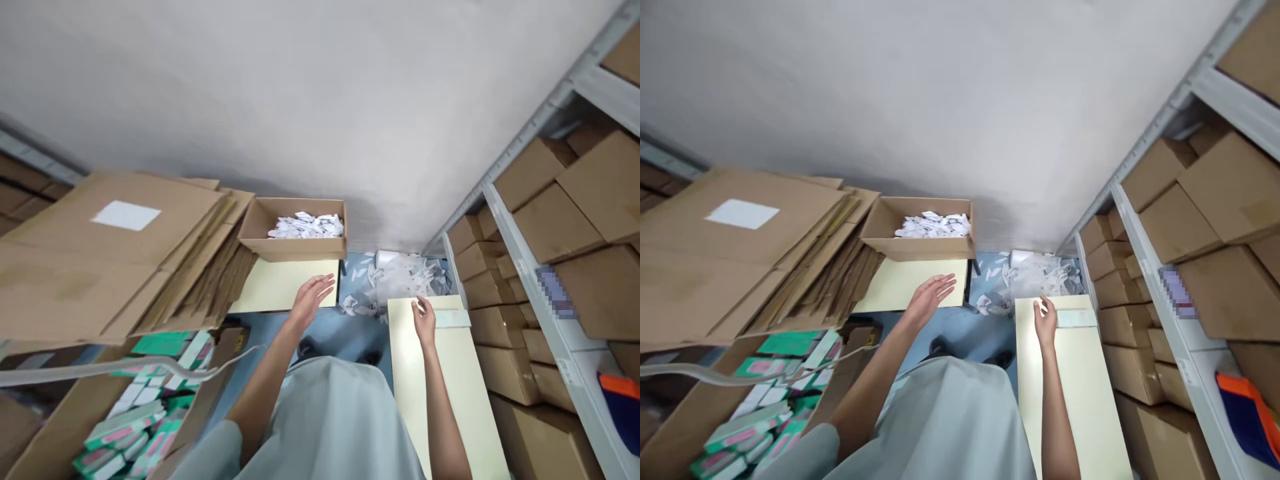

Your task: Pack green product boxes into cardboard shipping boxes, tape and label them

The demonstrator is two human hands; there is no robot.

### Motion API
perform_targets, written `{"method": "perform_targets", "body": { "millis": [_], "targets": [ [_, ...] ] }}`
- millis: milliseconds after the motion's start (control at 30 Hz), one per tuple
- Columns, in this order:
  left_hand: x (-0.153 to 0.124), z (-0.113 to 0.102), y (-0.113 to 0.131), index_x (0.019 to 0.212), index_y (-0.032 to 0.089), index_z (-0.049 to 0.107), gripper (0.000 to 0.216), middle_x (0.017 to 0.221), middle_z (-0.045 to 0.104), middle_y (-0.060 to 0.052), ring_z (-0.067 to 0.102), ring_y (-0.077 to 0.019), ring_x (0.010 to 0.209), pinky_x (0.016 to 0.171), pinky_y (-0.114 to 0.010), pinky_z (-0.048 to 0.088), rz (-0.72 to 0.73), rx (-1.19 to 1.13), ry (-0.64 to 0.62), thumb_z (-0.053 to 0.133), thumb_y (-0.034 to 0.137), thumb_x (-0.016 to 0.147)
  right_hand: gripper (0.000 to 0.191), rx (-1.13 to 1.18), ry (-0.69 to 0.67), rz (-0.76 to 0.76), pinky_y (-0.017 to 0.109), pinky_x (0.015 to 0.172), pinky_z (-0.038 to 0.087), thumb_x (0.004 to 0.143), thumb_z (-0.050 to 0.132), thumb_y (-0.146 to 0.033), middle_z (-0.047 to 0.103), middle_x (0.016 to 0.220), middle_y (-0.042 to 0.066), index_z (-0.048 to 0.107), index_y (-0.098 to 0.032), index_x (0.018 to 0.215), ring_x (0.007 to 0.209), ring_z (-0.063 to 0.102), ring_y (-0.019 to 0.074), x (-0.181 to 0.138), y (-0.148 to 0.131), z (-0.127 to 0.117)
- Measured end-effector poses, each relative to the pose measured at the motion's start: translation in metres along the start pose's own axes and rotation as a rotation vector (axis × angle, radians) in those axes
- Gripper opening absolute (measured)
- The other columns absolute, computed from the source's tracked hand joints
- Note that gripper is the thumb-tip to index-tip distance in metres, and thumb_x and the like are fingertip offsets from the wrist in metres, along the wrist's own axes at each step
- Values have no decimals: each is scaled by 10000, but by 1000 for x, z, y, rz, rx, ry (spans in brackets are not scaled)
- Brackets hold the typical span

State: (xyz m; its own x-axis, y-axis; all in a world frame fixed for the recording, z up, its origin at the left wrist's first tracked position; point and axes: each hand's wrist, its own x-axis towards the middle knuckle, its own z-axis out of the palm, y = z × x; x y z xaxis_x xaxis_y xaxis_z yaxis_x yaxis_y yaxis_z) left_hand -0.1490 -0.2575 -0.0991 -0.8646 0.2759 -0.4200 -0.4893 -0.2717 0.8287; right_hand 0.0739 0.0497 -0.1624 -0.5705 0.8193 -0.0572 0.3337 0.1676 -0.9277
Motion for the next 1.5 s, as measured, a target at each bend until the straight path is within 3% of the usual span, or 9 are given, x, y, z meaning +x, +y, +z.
{"method": "perform_targets", "body": {
  "millis": [200, 400, 533, 667, 767, 933, 1200, 1367, 1500],
  "targets": [
    [-32, -137, 80, 888, 226, 705, 503, 1278, 831, -151, 787, -338, 1209, 1190, -564, 545, 201, -134, 234, 1000, 532, 618, 638, 24, -345, -179, 472, 999, 649, 892, 707, -721, 822, 1274, 221, 816, -161, 1177, 1196, 779, 345, -25, -122, 135],
    [-75, -262, 142, 897, 236, 702, 440, 1188, 836, -97, 791, -311, 1180, 1148, -514, 573, 381, -250, 440, 980, 498, 679, 550, 15, -669, -271, 449, 985, 648, 909, 735, -706, 848, 1196, 173, 826, -199, 1103, 1137, 795, 328, -89, -215, 276],
    [-93, -325, 161, 939, 242, 723, 394, 1159, 821, -73, 777, -284, 1154, 1081, -466, 604, 484, -269, 647, 933, 490, 716, 478, 45, -853, -287, 447, 1013, 635, 904, 769, -676, 855, 1158, 136, 812, -228, 1064, 1111, 793, 306, -145, -264, 364],
    [-91, -372, 160, 1063, 245, 744, 423, 1166, 790, -57, 740, -235, 1133, 1099, -413, 577, 538, -265, 884, 888, 464, 731, 448, 94, -1094, -244, 452, 1060, 622, 862, 840, -643, 859, 1146, 101, 800, -243, 1060, 1084, 800, 290, -195, -299, 440],
    [-83, -392, 154, 1114, 240, 739, 456, 1144, 786, -53, 733, -228, 1124, 1146, -415, 542, 513, -305, 936, 872, 400, 708, 492, 119, -1231, -123, 416, 988, 644, 822, 873, -627, 854, 1142, 86, 779, -234, 1102, 1032, 818, 270, -225, -312, 488],
    [-79, -403, 153, 1145, 243, 740, 478, 1200, 794, -79, 736, -267, 1164, 1150, -452, 538, 464, -338, 851, 854, 372, 698, 569, 101, -1190, 36, 333, 806, 656, 683, 959, -588, 839, 971, 40, 725, -218, 1047, 860, 817, 227, -255, -312, 541],
    [-77, -402, 165, 1134, 254, 725, 555, 1251, 782, -95, 753, -283, 1164, 1119, -489, 575, 489, -423, 823, 913, 483, 664, 511, 124, -1127, 148, 259, 648, 641, 704, 979, -600, 783, 739, 20, 679, -210, 843, 670, 783, 177, -258, -317, 564],
    [-77, -409, 177, 1148, 250, 705, 584, 1241, 792, -99, 801, -254, 998, 966, -450, 646, 471, -511, 808, 943, 475, 664, 492, 145, -1122, 335, 217, 565, 612, 694, 1011, -541, 611, 565, -56, 655, -210, 771, 595, 759, 164, -261, -329, 578],
    [-73, -425, 185, 1083, 221, 708, 563, 1134, 819, -99, 788, -202, 860, 821, -346, 642, 399, -544, 755, 969, 458, 644, 523, 202, -1119, 333, 193, 511, 567, 674, 1024, -526, 557, 547, -76, 596, -231, 722, 556, 701, 135, -267, -336, 582]
  ]
}}
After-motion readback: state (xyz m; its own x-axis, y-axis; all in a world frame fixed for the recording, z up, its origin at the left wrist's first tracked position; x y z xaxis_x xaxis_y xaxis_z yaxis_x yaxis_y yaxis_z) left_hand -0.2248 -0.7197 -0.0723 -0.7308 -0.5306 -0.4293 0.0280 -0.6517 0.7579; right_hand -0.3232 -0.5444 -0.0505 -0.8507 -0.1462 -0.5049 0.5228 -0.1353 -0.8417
